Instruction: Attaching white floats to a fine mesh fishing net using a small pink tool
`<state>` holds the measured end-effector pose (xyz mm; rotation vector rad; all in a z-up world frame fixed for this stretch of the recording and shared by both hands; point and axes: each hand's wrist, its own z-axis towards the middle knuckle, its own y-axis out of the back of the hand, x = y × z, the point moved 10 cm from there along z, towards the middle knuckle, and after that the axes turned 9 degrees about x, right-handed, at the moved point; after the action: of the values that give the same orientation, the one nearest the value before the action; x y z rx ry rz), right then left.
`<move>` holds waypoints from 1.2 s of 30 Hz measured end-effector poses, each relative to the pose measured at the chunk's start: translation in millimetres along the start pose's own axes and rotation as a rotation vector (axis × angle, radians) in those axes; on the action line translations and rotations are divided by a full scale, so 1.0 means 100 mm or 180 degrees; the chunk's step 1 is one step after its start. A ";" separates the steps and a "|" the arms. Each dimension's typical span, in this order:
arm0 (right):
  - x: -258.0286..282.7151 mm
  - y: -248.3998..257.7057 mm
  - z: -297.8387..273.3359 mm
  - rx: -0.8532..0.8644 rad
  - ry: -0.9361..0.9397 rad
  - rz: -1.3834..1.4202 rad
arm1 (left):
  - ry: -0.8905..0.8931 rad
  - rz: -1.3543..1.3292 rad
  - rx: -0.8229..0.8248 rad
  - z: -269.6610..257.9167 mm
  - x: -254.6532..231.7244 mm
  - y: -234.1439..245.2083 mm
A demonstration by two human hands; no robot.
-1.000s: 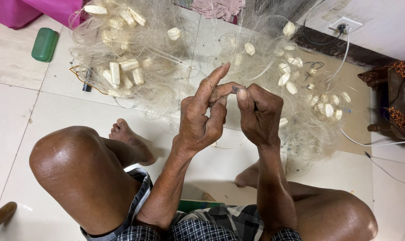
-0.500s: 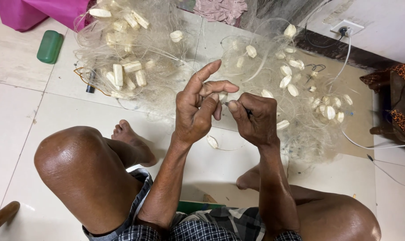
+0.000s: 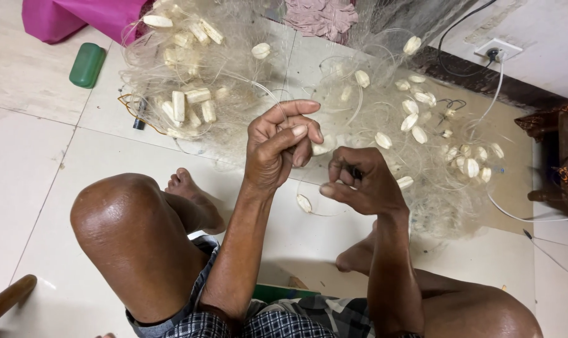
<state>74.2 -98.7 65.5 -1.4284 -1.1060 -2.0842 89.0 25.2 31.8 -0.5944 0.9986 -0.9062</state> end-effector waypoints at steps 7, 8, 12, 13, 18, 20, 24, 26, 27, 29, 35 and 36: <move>-0.64 -0.47 -0.26 0.0817 -0.0846 0.1587 | 0.0116 0.0166 -0.0213 0.12 0.02 0.08; -0.68 -0.67 -0.26 0.1282 -0.0878 0.1528 | 0.0142 0.0380 -0.0280 0.14 -0.01 0.10; -1.55 -1.31 -0.50 0.2228 -0.1808 0.1128 | 0.0146 0.0946 -0.0312 0.24 -0.14 0.01; -1.69 -1.44 -0.51 0.2223 -0.1803 0.1126 | 0.0146 0.0947 -0.0304 0.25 -0.12 0.02; -2.95 -2.07 -0.96 0.1889 -0.2254 -0.0284 | -0.0073 0.1014 -0.0505 0.25 -0.11 0.09; -3.29 -2.24 -1.18 0.1654 -0.2230 -0.0377 | -0.0090 0.0951 -0.0538 0.21 -0.09 0.10; -3.68 -2.32 -1.47 0.1209 -0.2242 -0.0462 | -0.0077 0.0813 -0.0614 0.13 -0.02 0.14; -3.84 -2.34 -1.56 0.1278 -0.2334 -0.0611 | -0.0056 0.0716 -0.0626 0.10 0.00 0.13; -3.93 -2.35 -1.61 0.1344 -0.2426 -0.0758 | -0.0032 0.0619 -0.0635 0.09 0.02 0.13; -4.03 -2.35 -1.66 0.1402 -0.2478 -0.0833 | -0.0023 0.0533 -0.0589 0.07 0.03 0.09; -3.52 -1.89 -1.31 0.1959 -0.2834 -0.0643 | 0.0029 0.0252 -0.0390 0.05 0.14 0.00; -3.13 -1.68 -1.12 0.2036 -0.2998 -0.0029 | 0.0003 0.0255 -0.0349 0.05 0.13 -0.04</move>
<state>20.2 -119.4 -302.5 -2.0261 -1.8630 -0.8103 95.6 12.4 31.3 -0.6415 1.0706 -0.7848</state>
